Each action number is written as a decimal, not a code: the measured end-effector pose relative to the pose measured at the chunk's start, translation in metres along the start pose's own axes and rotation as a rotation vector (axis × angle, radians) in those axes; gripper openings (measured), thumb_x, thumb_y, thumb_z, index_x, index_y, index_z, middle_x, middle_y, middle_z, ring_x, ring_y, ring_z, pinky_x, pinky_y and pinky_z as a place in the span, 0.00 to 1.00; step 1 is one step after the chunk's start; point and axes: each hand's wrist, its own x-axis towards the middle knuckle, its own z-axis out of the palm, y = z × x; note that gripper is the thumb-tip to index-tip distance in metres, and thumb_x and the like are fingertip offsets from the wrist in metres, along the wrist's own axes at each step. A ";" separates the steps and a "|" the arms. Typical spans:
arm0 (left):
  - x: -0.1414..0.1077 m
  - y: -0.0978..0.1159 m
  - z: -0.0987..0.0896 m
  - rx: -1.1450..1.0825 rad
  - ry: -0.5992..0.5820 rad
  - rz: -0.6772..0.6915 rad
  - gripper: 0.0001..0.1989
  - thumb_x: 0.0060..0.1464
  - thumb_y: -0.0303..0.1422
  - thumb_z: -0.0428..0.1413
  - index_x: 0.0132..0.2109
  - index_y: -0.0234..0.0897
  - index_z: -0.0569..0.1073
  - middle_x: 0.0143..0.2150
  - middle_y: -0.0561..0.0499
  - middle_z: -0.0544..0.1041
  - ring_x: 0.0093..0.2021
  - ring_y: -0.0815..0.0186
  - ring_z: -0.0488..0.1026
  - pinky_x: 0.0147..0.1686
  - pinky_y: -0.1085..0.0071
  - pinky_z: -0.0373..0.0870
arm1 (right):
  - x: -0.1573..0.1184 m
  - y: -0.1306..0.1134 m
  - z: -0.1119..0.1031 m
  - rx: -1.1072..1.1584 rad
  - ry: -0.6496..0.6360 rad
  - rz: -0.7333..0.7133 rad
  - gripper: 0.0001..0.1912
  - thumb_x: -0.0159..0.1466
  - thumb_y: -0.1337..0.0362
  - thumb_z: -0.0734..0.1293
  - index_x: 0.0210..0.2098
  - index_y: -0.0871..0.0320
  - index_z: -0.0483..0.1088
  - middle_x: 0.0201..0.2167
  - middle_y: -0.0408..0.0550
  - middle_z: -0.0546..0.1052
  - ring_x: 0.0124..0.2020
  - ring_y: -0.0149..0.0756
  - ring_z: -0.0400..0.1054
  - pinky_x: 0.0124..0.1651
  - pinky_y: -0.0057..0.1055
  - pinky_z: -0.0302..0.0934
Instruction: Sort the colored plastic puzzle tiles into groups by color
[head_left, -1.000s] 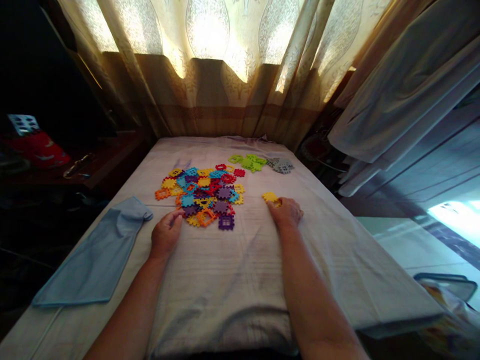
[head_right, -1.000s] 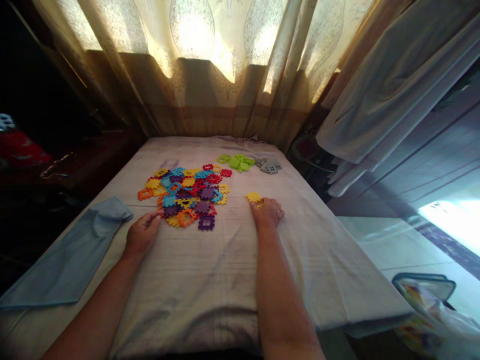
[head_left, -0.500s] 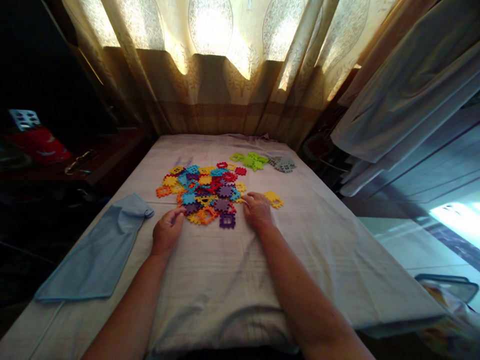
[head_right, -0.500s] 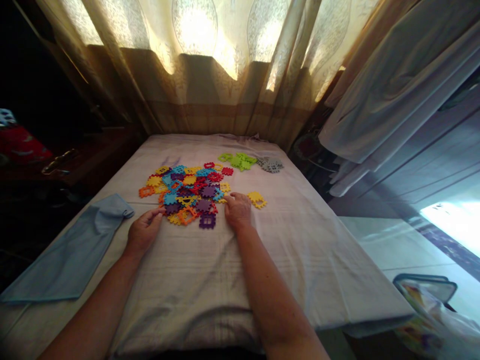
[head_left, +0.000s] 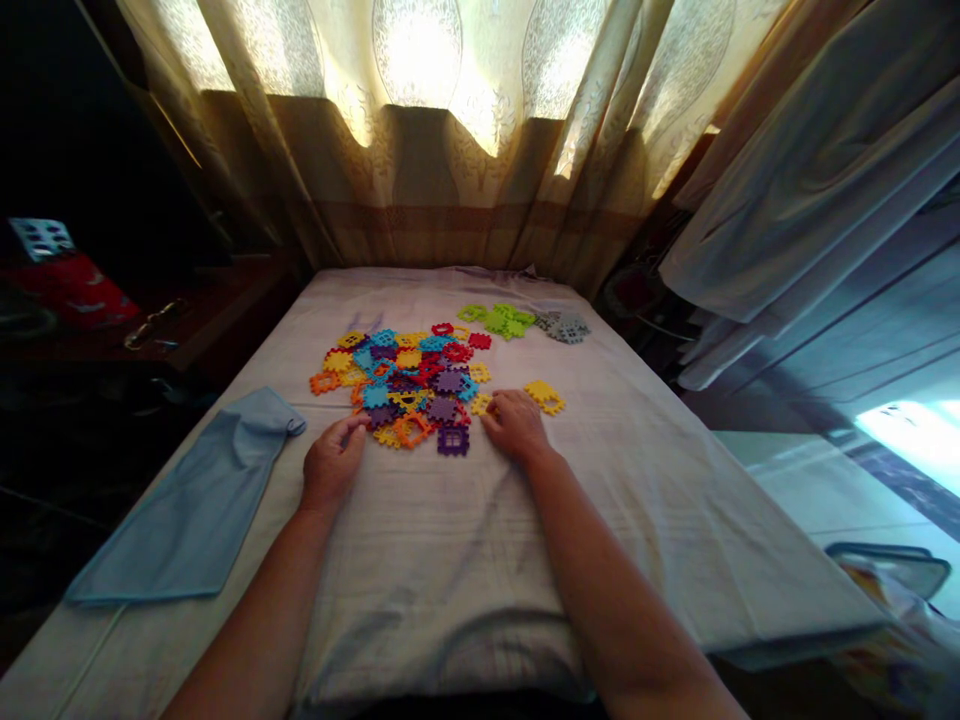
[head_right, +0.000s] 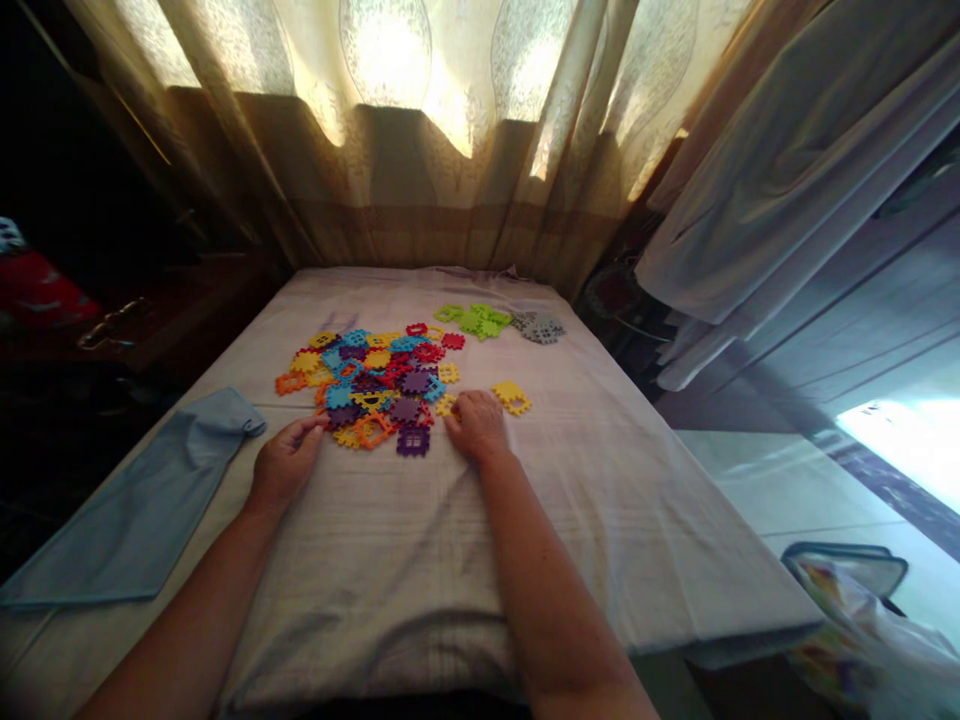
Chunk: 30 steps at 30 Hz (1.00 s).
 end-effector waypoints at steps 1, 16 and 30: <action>0.000 0.000 0.000 0.001 0.001 0.000 0.17 0.55 0.39 0.50 0.45 0.41 0.79 0.47 0.49 0.82 0.48 0.58 0.78 0.49 0.64 0.73 | 0.000 0.000 -0.001 0.000 -0.008 -0.006 0.06 0.62 0.62 0.65 0.35 0.56 0.74 0.43 0.52 0.78 0.49 0.42 0.66 0.55 0.38 0.54; 0.000 -0.003 0.001 -0.022 0.008 0.011 0.16 0.54 0.39 0.50 0.44 0.41 0.79 0.46 0.50 0.82 0.48 0.60 0.78 0.50 0.66 0.73 | -0.004 0.058 -0.027 -0.062 0.262 0.657 0.16 0.63 0.56 0.64 0.45 0.58 0.74 0.48 0.57 0.76 0.51 0.49 0.66 0.51 0.44 0.56; -0.002 0.003 -0.002 -0.008 -0.009 -0.023 0.16 0.55 0.38 0.51 0.45 0.41 0.79 0.46 0.49 0.82 0.48 0.59 0.78 0.50 0.65 0.73 | -0.002 0.043 -0.020 0.021 0.308 0.552 0.15 0.64 0.63 0.59 0.43 0.59 0.75 0.54 0.58 0.73 0.56 0.49 0.64 0.56 0.44 0.55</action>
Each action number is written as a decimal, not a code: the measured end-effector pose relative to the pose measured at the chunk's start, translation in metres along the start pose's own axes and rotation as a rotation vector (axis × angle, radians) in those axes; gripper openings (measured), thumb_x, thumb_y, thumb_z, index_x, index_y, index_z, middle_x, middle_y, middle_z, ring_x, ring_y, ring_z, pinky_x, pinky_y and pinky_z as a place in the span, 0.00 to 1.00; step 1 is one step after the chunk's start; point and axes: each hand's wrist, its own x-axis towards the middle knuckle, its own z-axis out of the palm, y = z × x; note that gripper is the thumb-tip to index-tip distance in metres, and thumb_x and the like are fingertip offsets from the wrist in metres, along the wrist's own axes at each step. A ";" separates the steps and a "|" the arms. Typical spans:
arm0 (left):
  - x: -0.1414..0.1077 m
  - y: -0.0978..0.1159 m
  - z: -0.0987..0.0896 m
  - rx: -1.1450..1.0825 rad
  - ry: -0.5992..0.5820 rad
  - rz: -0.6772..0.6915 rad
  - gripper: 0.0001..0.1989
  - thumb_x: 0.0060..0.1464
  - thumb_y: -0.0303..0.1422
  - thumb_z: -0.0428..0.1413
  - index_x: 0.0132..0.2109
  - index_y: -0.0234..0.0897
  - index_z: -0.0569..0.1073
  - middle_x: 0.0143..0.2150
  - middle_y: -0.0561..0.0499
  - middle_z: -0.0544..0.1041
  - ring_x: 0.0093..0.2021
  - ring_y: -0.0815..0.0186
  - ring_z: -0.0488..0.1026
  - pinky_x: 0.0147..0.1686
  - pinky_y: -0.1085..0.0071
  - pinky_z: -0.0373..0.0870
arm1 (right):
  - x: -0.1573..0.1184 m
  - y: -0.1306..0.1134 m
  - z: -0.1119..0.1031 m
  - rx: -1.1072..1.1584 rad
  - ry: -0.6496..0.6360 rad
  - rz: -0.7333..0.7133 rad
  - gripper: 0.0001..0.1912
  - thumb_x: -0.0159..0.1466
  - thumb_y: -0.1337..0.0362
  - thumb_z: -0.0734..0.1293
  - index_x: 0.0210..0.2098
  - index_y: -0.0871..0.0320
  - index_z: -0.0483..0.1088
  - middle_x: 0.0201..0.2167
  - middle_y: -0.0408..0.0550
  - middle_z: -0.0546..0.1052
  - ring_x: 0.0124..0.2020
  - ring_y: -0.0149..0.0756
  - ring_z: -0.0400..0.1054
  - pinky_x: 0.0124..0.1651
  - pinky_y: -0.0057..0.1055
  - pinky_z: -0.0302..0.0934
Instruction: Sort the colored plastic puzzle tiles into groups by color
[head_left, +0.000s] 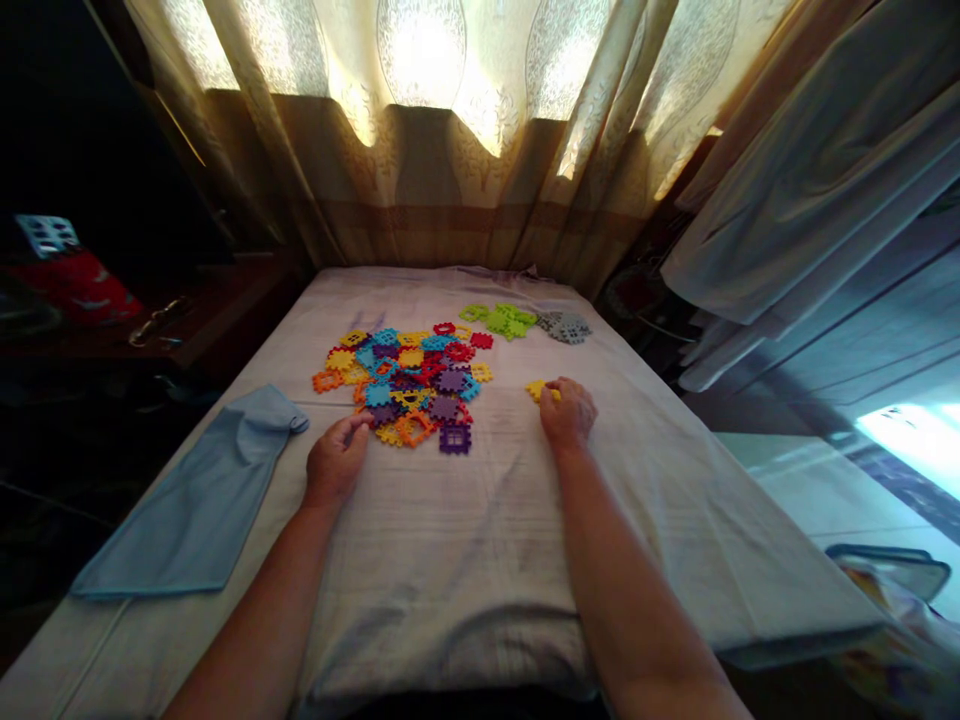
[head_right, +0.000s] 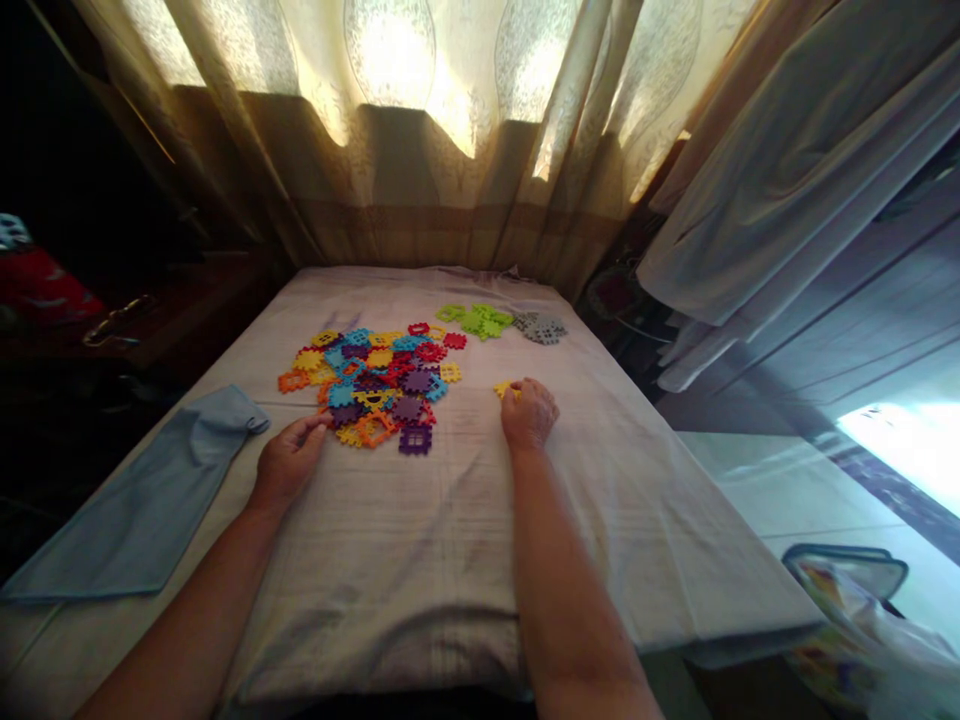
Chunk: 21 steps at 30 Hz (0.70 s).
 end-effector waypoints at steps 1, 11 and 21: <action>0.000 0.000 0.000 -0.002 -0.003 0.005 0.16 0.55 0.37 0.51 0.45 0.41 0.79 0.46 0.49 0.82 0.48 0.59 0.78 0.50 0.65 0.73 | -0.004 -0.008 0.003 0.019 -0.020 -0.068 0.15 0.64 0.63 0.60 0.44 0.59 0.75 0.55 0.57 0.73 0.56 0.48 0.63 0.58 0.43 0.54; 0.001 -0.002 0.001 -0.016 0.002 0.013 0.15 0.55 0.37 0.51 0.45 0.42 0.79 0.47 0.50 0.82 0.49 0.60 0.78 0.51 0.66 0.72 | -0.035 -0.108 0.030 -0.015 -0.324 -0.712 0.24 0.65 0.50 0.64 0.59 0.46 0.69 0.67 0.52 0.61 0.68 0.49 0.50 0.66 0.50 0.42; 0.001 0.000 0.002 -0.009 -0.009 0.028 0.15 0.55 0.37 0.51 0.44 0.43 0.79 0.45 0.53 0.83 0.47 0.61 0.78 0.49 0.68 0.73 | -0.041 -0.088 0.032 -0.033 -0.328 -0.506 0.21 0.65 0.49 0.64 0.53 0.50 0.74 0.62 0.54 0.67 0.62 0.49 0.58 0.62 0.47 0.52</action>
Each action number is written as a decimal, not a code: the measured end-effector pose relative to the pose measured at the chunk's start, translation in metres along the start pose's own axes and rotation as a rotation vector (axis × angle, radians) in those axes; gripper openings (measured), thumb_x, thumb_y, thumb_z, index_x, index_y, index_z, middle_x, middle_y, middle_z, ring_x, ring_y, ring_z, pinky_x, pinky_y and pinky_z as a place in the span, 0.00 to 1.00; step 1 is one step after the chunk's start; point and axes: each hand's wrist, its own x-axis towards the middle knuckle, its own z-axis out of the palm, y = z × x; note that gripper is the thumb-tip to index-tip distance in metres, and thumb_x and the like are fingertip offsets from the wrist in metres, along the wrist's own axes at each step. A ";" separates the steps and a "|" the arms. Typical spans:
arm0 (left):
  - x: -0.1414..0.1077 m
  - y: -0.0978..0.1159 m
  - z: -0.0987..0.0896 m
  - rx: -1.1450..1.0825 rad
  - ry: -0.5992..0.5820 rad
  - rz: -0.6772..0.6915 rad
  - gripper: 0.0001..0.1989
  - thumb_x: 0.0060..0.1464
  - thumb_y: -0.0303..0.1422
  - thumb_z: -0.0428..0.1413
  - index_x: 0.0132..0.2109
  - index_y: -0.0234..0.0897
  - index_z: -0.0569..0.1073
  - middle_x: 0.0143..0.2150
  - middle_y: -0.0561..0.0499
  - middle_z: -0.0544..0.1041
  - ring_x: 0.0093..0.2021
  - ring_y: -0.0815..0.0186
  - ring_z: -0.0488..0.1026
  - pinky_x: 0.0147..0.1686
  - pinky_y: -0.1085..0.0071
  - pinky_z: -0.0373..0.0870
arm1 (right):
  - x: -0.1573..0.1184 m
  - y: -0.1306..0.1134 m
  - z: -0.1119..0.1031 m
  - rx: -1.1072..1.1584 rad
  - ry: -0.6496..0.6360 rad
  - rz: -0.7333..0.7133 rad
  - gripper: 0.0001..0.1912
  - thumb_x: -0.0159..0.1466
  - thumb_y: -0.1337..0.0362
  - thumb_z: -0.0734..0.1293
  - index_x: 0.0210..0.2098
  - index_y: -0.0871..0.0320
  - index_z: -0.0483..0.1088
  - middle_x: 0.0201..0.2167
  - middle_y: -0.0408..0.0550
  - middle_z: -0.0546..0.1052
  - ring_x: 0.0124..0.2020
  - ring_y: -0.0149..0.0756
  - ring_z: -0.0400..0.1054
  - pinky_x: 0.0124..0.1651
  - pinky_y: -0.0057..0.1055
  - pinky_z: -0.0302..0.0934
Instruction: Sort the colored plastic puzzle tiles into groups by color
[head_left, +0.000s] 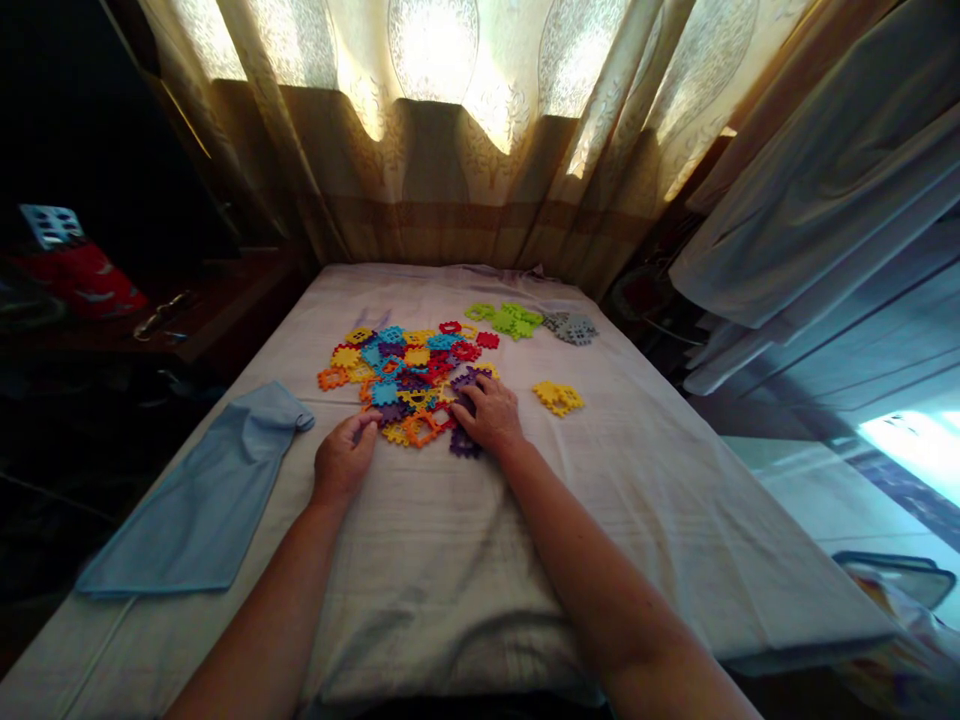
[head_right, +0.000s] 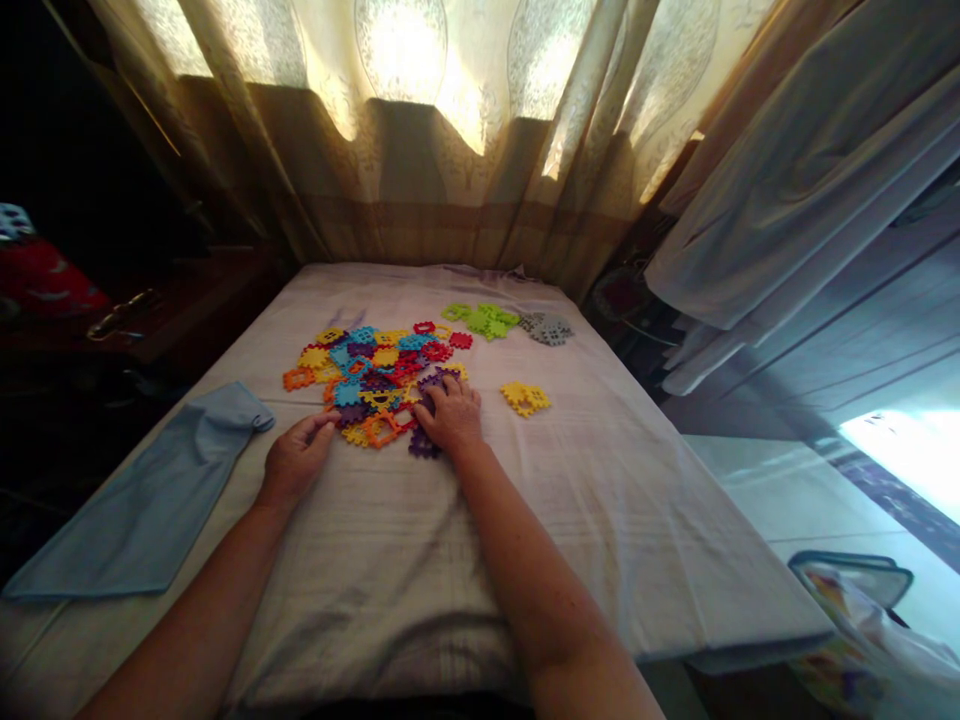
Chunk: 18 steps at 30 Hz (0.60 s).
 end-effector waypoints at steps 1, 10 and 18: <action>0.000 0.000 0.000 0.005 -0.003 0.003 0.15 0.55 0.37 0.51 0.44 0.43 0.79 0.45 0.53 0.83 0.47 0.61 0.78 0.49 0.68 0.72 | -0.003 0.002 -0.001 0.008 0.022 0.037 0.20 0.65 0.50 0.64 0.52 0.51 0.74 0.61 0.54 0.68 0.62 0.49 0.58 0.61 0.47 0.52; 0.001 -0.001 0.000 0.016 0.009 -0.002 0.15 0.54 0.37 0.51 0.44 0.43 0.80 0.46 0.52 0.83 0.47 0.61 0.78 0.48 0.68 0.73 | -0.015 0.008 -0.004 -0.013 0.103 0.164 0.17 0.65 0.54 0.63 0.47 0.54 0.76 0.58 0.55 0.71 0.63 0.53 0.56 0.63 0.54 0.46; 0.000 0.001 -0.001 0.001 -0.001 -0.009 0.16 0.53 0.38 0.51 0.44 0.42 0.80 0.46 0.51 0.82 0.47 0.60 0.78 0.50 0.67 0.72 | -0.002 -0.012 -0.004 -0.057 0.013 -0.021 0.15 0.65 0.60 0.63 0.48 0.49 0.77 0.63 0.52 0.67 0.68 0.51 0.49 0.65 0.54 0.42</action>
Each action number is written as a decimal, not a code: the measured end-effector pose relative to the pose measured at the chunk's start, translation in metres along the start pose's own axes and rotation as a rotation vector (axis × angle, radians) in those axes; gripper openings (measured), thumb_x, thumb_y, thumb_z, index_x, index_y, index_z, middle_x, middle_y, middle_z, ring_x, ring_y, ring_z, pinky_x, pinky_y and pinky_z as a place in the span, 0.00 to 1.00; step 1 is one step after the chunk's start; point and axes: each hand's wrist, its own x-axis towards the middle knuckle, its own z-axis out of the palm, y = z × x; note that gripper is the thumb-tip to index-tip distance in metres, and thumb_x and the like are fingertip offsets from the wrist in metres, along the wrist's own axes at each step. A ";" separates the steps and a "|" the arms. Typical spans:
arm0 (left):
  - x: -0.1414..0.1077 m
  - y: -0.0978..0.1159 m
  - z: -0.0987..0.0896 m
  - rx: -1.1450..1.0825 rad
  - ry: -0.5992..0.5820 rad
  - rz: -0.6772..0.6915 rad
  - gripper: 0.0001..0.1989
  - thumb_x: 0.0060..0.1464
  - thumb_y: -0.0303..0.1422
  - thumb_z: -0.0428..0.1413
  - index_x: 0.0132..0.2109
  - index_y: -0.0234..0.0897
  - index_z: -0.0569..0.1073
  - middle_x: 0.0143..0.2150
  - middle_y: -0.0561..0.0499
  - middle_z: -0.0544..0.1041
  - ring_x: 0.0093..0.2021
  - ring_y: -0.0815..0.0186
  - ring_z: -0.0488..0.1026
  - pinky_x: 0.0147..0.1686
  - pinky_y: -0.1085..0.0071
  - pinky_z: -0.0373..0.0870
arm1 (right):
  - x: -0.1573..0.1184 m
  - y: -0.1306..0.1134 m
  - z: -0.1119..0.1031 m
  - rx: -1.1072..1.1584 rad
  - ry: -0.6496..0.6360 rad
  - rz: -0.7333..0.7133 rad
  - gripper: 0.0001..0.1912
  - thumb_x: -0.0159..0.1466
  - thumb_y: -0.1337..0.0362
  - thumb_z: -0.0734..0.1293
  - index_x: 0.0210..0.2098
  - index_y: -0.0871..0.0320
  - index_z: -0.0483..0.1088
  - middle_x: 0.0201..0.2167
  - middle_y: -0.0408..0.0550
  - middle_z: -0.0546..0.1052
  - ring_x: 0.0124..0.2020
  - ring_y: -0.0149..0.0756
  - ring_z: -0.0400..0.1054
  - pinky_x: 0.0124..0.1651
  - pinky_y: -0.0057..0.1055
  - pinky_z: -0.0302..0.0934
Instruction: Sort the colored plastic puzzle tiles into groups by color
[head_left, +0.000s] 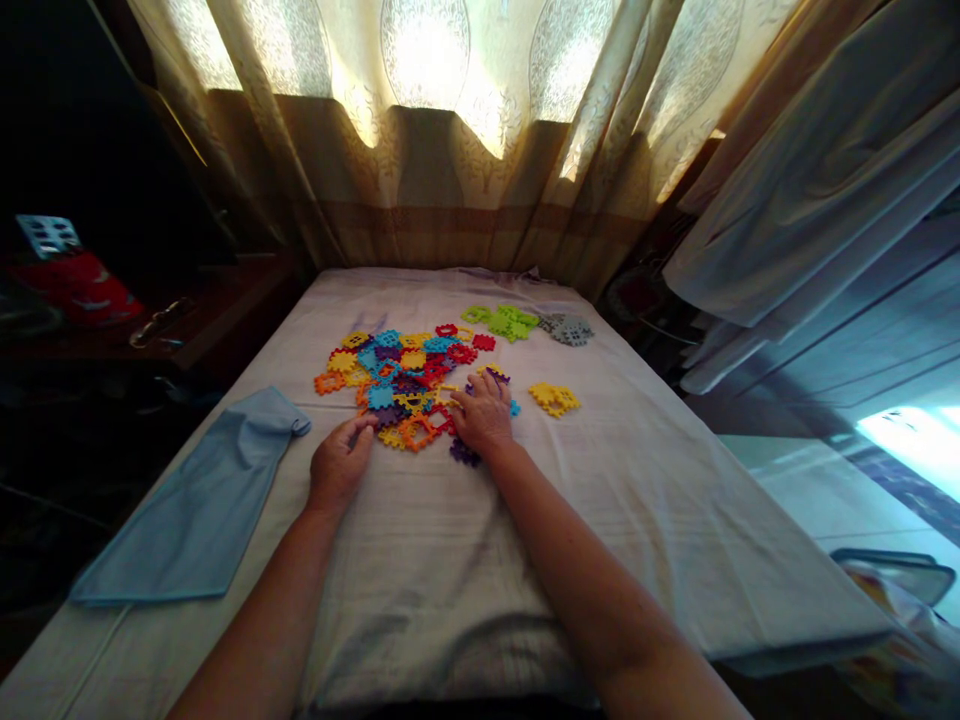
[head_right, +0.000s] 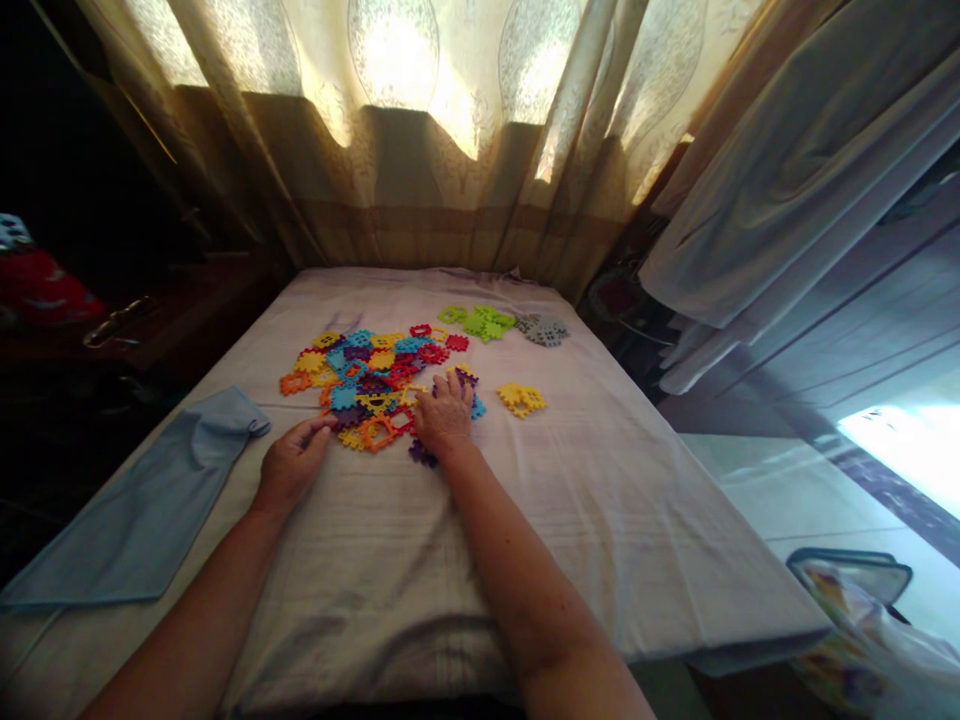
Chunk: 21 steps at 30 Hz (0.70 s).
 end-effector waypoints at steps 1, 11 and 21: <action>0.000 0.000 0.000 -0.002 -0.002 0.001 0.16 0.53 0.38 0.51 0.44 0.42 0.79 0.46 0.51 0.82 0.48 0.60 0.78 0.50 0.67 0.72 | 0.002 -0.003 0.000 -0.014 -0.027 -0.002 0.14 0.65 0.60 0.63 0.46 0.50 0.78 0.63 0.52 0.67 0.68 0.52 0.49 0.65 0.55 0.42; 0.001 0.000 0.000 0.011 -0.002 -0.008 0.16 0.54 0.38 0.51 0.44 0.42 0.79 0.46 0.52 0.82 0.47 0.60 0.78 0.49 0.66 0.73 | 0.009 -0.006 0.004 0.051 -0.052 -0.005 0.13 0.67 0.62 0.60 0.45 0.53 0.75 0.60 0.51 0.70 0.67 0.49 0.51 0.65 0.55 0.40; 0.001 -0.002 0.001 0.008 0.002 0.008 0.16 0.54 0.39 0.50 0.44 0.42 0.80 0.45 0.51 0.82 0.47 0.60 0.78 0.48 0.66 0.73 | 0.013 0.065 -0.014 0.142 0.320 0.326 0.10 0.66 0.63 0.61 0.42 0.56 0.73 0.55 0.55 0.74 0.61 0.46 0.59 0.63 0.54 0.45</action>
